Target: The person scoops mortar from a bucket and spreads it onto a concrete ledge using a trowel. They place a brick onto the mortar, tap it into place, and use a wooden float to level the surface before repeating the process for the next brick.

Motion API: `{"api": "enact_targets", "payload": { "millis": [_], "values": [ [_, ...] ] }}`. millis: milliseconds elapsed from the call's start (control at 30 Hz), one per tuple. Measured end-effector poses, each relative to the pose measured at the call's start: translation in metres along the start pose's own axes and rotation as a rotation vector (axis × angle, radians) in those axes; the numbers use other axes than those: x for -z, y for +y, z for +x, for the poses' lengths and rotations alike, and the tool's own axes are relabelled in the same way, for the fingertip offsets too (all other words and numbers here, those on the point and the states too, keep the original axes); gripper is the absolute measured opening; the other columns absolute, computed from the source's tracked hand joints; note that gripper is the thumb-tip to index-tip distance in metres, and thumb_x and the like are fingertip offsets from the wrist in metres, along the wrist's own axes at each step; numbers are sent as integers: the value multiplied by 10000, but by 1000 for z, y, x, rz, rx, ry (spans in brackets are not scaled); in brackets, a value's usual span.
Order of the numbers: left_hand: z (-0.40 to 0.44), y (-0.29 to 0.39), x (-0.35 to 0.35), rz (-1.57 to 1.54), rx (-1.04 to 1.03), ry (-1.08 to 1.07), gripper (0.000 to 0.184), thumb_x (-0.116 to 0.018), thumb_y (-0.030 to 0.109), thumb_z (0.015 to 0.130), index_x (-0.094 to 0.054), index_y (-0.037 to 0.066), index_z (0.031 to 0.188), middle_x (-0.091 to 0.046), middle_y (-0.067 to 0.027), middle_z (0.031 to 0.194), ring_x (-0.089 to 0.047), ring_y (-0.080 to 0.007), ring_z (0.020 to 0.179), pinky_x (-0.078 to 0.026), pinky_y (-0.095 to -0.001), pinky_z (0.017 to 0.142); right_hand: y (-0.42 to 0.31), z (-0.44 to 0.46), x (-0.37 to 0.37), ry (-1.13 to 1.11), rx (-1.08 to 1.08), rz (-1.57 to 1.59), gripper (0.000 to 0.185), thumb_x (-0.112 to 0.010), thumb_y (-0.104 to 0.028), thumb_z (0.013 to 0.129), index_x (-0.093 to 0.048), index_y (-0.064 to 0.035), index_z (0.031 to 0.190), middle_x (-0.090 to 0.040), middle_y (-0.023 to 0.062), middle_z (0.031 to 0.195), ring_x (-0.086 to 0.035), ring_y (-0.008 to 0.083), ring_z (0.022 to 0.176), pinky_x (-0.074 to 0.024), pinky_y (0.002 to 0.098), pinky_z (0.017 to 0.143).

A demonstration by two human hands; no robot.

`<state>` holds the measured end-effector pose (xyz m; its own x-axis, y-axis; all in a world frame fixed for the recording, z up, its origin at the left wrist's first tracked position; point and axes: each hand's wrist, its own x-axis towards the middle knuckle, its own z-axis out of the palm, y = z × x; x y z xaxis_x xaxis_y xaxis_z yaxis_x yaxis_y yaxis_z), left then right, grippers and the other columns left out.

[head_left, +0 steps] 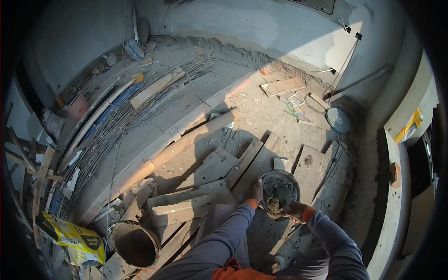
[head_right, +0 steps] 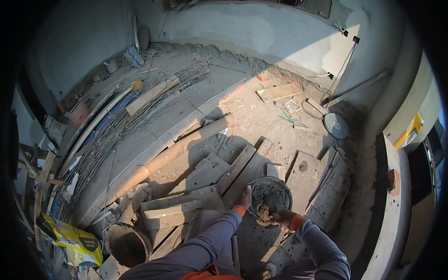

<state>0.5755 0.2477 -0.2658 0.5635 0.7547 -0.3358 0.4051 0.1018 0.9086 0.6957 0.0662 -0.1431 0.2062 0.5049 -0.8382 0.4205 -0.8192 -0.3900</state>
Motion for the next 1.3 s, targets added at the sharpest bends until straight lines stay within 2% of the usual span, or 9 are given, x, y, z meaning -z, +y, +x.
{"api": "enact_targets", "payload": {
  "millis": [100, 167, 500, 833, 900, 1067, 1133, 1200, 1300],
  "values": [
    [5, -16, -6, 33, -33, 88, 732, -273, 573, 943, -617, -64, 1048, -587, -311, 1081, -524, -470, 1064, -408, -428, 928, 19, 30, -17, 370, 377, -794, 325, -585, -307, 850, -609, 14, 892, -641, 215, 786, -665, 320, 724, -528, 435, 645],
    [-4, -5, 2, -21, -1, 66, 719, -255, 563, 948, -564, -46, 1173, -549, -281, 1205, -479, -453, 1153, -374, -427, 981, -1, 14, -28, 640, 259, -729, 258, -539, -254, 848, -610, -20, 929, -649, 225, 836, -656, 368, 805, -519, 463, 706],
    [-24, 16, 8, 61, -46, 82, 806, -197, 602, 941, -603, -80, 1080, -600, -312, 1053, -540, -489, 1005, -424, -476, 882, -4, -51, 28, 468, 151, -424, 286, -586, -307, 832, -622, -79, 1000, -668, 145, 876, -647, 331, 832, -491, 433, 761],
    [-28, 27, 16, -5, 18, 1, 768, -237, 588, 947, -499, -76, 1231, -531, -321, 1198, -482, -472, 1136, -391, -443, 955, 38, -64, 55, 185, 135, 216, 336, -682, -223, 808, -612, 4, 1046, -644, 88, 758, -614, 160, 564, -508, 294, 505],
    [-23, 21, 12, 41, -6, 76, 851, -190, 637, 927, -632, -89, 908, -612, -313, 894, -562, -484, 908, -440, -475, 769, 36, -67, 56, 195, 124, 285, 332, -672, -225, 812, -611, 5, 1044, -629, 71, 735, -601, 148, 551, -490, 291, 486],
    [-17, 20, 16, 44, 39, 8, 814, -204, 614, 937, -566, -90, 1121, -588, -328, 1063, -530, -488, 1038, -420, -459, 895, 32, -85, 64, 325, 53, 156, 288, -605, -225, 831, -615, 1, 1010, -599, 79, 707, -598, 200, 580, -494, 324, 531],
    [-21, 17, 13, 48, 41, -10, 813, -202, 612, 938, -571, -90, 1114, -590, -325, 1062, -531, -485, 1040, -420, -458, 897, 77, -43, 60, 578, 662, -977, 269, -574, -182, 794, -612, 3, 986, -628, 139, 777, -619, 300, 702, -518, 374, 645],
    [-16, 15, 7, 113, 47, 42, 845, -176, 640, 924, -653, -58, 953, -634, -286, 920, -569, -468, 937, -440, -469, 825, 25, -45, 13, 501, 94, -572, 269, -553, -117, 722, -620, 1, 954, -648, 196, 907, -616, 384, 883, -500, 449, 781],
    [-10, 1, 0, -13, -56, 97, 843, -173, 633, 927, -656, -56, 974, -638, -280, 934, -573, -465, 935, -441, -470, 838, 6, -49, 4, 438, 129, -650, 245, -561, -118, 700, -636, -35, 918, -652, 185, 869, -630, 358, 867, -505, 446, 748]
  ]
}}
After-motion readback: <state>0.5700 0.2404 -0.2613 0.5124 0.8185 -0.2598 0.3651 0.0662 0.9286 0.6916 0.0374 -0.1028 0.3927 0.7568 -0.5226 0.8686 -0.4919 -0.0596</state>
